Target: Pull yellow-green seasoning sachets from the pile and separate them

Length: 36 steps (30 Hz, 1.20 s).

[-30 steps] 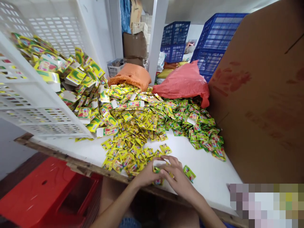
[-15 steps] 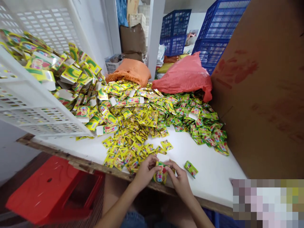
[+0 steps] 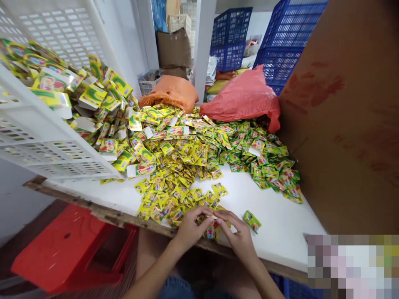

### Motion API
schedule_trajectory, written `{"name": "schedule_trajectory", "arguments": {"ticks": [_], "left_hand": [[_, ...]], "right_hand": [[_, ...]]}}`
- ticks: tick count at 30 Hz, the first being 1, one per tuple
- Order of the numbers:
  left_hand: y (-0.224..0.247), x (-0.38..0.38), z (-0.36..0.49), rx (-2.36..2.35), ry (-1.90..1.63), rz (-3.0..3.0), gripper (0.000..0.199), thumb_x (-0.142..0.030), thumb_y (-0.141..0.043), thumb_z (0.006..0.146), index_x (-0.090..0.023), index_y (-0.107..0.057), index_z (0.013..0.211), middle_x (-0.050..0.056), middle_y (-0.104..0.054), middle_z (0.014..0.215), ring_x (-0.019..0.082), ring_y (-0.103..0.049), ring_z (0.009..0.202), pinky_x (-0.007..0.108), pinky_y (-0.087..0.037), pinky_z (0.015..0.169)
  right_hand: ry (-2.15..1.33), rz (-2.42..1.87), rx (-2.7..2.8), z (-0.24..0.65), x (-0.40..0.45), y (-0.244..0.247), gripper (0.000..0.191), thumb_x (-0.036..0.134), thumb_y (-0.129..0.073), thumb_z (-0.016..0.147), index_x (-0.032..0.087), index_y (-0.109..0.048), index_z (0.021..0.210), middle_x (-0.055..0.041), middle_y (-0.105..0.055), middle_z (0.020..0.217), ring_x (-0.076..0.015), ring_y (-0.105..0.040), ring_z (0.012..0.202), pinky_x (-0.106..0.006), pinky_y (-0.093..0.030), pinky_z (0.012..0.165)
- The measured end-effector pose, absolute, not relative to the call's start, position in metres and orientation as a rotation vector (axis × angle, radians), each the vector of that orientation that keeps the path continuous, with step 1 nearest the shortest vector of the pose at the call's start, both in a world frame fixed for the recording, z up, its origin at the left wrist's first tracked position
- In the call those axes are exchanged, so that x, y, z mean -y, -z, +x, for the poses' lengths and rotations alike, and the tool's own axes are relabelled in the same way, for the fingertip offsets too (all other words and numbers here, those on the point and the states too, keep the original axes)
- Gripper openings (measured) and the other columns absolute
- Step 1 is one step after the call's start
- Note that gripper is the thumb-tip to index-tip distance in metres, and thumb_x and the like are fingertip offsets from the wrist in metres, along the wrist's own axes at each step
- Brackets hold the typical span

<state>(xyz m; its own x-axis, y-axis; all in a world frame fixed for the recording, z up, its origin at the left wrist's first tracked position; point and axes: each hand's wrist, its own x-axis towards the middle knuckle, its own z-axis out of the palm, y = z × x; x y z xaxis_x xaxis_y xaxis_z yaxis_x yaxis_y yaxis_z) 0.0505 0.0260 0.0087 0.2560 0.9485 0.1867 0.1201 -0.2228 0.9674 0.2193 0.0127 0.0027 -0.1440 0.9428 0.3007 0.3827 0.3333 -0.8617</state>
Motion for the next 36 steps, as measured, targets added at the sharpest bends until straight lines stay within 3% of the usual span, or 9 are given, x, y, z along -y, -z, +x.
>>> {"name": "schedule_trajectory", "arguments": {"ticks": [5, 11, 19, 28, 36], "left_hand": [[-0.012, -0.022, 0.056, -1.103, -1.157, 1.522, 0.015, -0.02, -0.056, 0.08, -0.018, -0.066, 0.09, 0.006, -0.069, 0.094, 0.019, -0.062, 0.091, 0.028, -0.046, 0.085], [-0.014, -0.029, 0.062, -1.141, -1.131, 1.369, 0.013, -0.024, -0.058, 0.078, -0.015, -0.067, 0.081, 0.004, -0.069, 0.078, 0.018, -0.063, 0.073, 0.026, -0.048, 0.07], [-0.005, -0.024, 0.053, -1.061, -1.166, 1.374, 0.016, -0.028, -0.058, 0.08, -0.016, -0.068, 0.084, 0.006, -0.068, 0.087, 0.019, -0.061, 0.086, 0.028, -0.045, 0.081], [-0.014, -0.031, 0.06, -1.139, -1.133, 1.411, 0.009, -0.021, -0.059, 0.076, -0.015, -0.065, 0.078, 0.002, -0.065, 0.074, 0.015, -0.058, 0.068, 0.023, -0.044, 0.066], [-0.009, -0.027, 0.051, -1.04, -1.145, 1.421, 0.014, -0.027, -0.059, 0.079, -0.016, -0.067, 0.08, 0.005, -0.067, 0.084, 0.018, -0.06, 0.081, 0.027, -0.045, 0.075]], "right_hand": [[-0.779, -1.291, 1.624, 0.214, -0.01, -0.011, 0.018, 0.031, -0.056, 0.083, 0.021, -0.067, 0.093, -0.0057, -0.069, 0.093, -0.0211, -0.062, 0.087, -0.033, -0.049, 0.08], [-0.84, -1.328, 1.554, 0.211, -0.012, -0.02, 0.019, 0.035, -0.055, 0.083, 0.018, -0.064, 0.088, -0.0053, -0.068, 0.081, -0.019, -0.061, 0.073, -0.028, -0.049, 0.069], [-0.919, -1.299, 1.496, 0.212, -0.007, -0.011, 0.02, 0.036, -0.054, 0.084, 0.019, -0.063, 0.088, -0.0063, -0.067, 0.087, -0.0217, -0.06, 0.087, -0.032, -0.046, 0.079], [-1.033, -1.296, 1.518, 0.216, -0.022, -0.024, 0.025, 0.043, -0.058, 0.08, 0.018, -0.06, 0.077, -0.0026, -0.063, 0.072, -0.0175, -0.058, 0.068, -0.027, -0.047, 0.064], [-1.05, -1.271, 1.485, 0.219, -0.014, -0.017, 0.024, 0.042, -0.058, 0.081, 0.019, -0.065, 0.082, -0.0054, -0.067, 0.081, -0.0212, -0.061, 0.081, -0.033, -0.047, 0.075]]}}
